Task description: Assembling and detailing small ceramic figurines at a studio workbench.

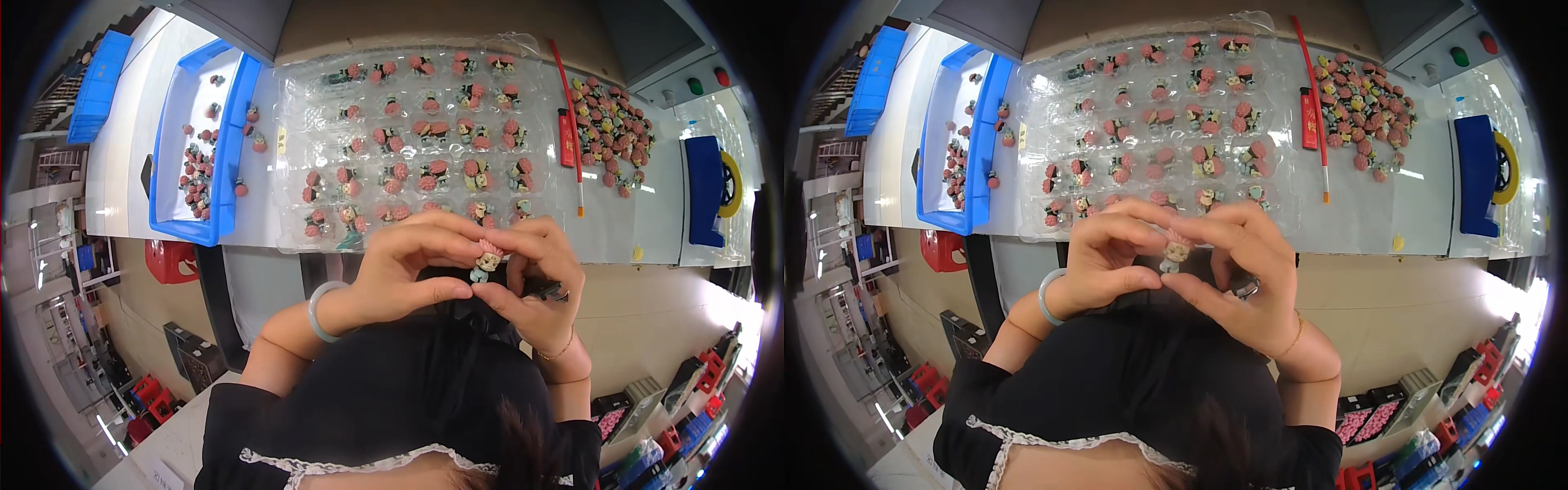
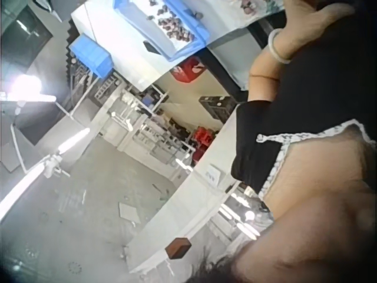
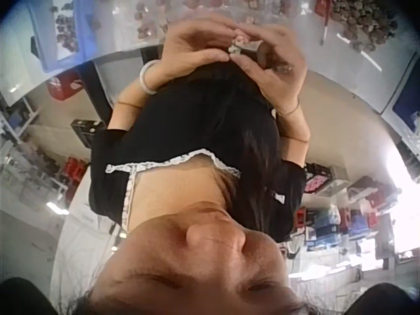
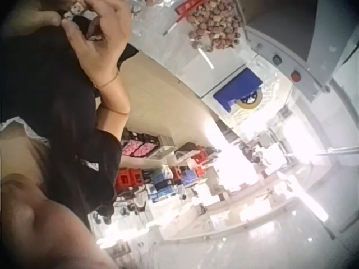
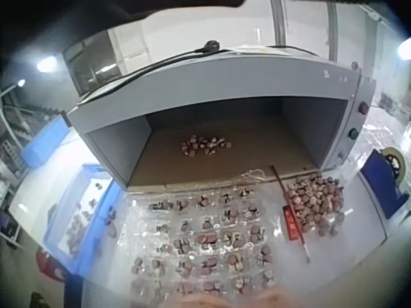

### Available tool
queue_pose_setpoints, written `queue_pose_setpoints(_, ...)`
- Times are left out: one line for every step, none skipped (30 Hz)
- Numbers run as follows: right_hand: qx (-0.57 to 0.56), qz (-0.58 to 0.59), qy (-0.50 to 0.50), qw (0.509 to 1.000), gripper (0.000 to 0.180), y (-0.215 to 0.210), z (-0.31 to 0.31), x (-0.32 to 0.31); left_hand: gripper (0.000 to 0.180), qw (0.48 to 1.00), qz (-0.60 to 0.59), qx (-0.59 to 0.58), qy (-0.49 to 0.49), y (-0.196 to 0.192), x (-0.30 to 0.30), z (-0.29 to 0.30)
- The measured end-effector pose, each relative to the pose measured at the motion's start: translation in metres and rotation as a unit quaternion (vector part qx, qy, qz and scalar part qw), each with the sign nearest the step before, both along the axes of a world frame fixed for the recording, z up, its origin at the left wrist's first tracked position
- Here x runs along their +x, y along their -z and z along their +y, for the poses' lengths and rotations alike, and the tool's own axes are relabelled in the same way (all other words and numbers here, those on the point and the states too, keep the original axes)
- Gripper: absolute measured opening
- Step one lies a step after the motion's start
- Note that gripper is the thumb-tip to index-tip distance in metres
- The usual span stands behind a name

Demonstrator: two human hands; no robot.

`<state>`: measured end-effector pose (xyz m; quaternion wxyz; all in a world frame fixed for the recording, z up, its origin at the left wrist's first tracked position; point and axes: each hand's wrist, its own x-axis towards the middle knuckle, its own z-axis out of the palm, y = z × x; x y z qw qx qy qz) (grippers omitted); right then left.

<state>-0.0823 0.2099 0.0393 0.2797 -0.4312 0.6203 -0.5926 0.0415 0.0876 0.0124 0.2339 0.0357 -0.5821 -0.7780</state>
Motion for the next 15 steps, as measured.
queue_pose_setpoints(0.004,0.004,-0.01,1.0,0.043,-0.0005,0.0008,-0.0005,0.031,0.998,0.008,0.055,0.02,0.0016,0.0002,-0.0003)
queue_pose_setpoints(0.008,0.008,-0.02,1.0,0.043,-0.0002,0.0015,-0.0006,0.033,0.993,0.016,0.11,0.041,0.0027,0.001,-0.0003)
queue_pose_setpoints(0.011,0.007,-0.02,1.0,0.043,0.0006,0.0033,-0.0006,0.033,0.993,0.016,0.112,0.041,0.0031,0.0014,0.0004)
queue_pose_setpoints(0.008,0.009,-0.027,1.0,0.043,0.0014,0.0054,-0.0001,0.034,0.991,0.018,0.122,0.053,0.0025,0.0019,0.0009)
queue_pose_setpoints(0.005,0.011,-0.034,0.999,0.045,0.0018,0.007,0.0009,0.035,0.989,0.021,0.132,0.065,0.0016,0.0024,0.0015)
queue_pose_setpoints(0.007,0.009,-0.036,0.999,0.045,0.0013,0.0061,0.0012,0.035,0.989,0.02,0.134,0.063,0.0013,0.0027,0.0019)
queue_pose_setpoints(0.007,0.002,-0.021,1.0,0.041,-0.0007,0.0046,0.0018,0.035,0.986,0.011,0.158,0.058,0.0008,0.0031,0.0027)
queue_pose_setpoints(0.008,-0.005,-0.005,1.0,0.04,-0.0013,0.0034,0.0021,0.035,0.982,0.002,0.181,0.053,0.0001,0.0032,0.0032)
queue_pose_setpoints(0.008,-0.006,-0.005,1.0,0.04,-0.0008,0.0035,0.0028,0.035,0.982,0.002,0.182,0.053,-0.0021,0.0019,0.0036)
queue_pose_setpoints(-0.002,-0.002,0.012,1.0,0.036,0.0003,0.0036,0.0035,0.036,0.984,-0.011,0.171,0.049,-0.0044,0.0002,0.0041)
queue_pose_setpoints(-0.013,0.001,0.029,0.999,0.033,0.0008,0.0036,0.004,0.036,0.986,-0.025,0.16,0.045,-0.0055,-0.0006,0.0041)
queue_pose_setpoints(-0.012,0.001,0.029,0.999,0.033,0.0004,0.0032,0.0049,0.036,0.986,-0.025,0.161,0.046,-0.0053,0.0003,0.0035)
queue_pose_setpoints(-0.029,0.05,0.033,0.998,0.029,-0.0005,0.0021,0.006,0.038,0.99,-0.019,0.129,0.045,-0.005,0.0016,0.0022)
queue_pose_setpoints(-0.046,0.098,0.036,0.993,0.026,-0.0014,0.0013,0.0063,0.04,0.994,-0.014,0.098,0.044,-0.0049,0.0024,0.0017)
queue_pose_setpoints(-0.046,0.098,0.035,0.993,0.026,-0.002,0.0004,0.0061,0.04,0.994,-0.014,0.098,0.043,-0.0047,0.0023,0.002)
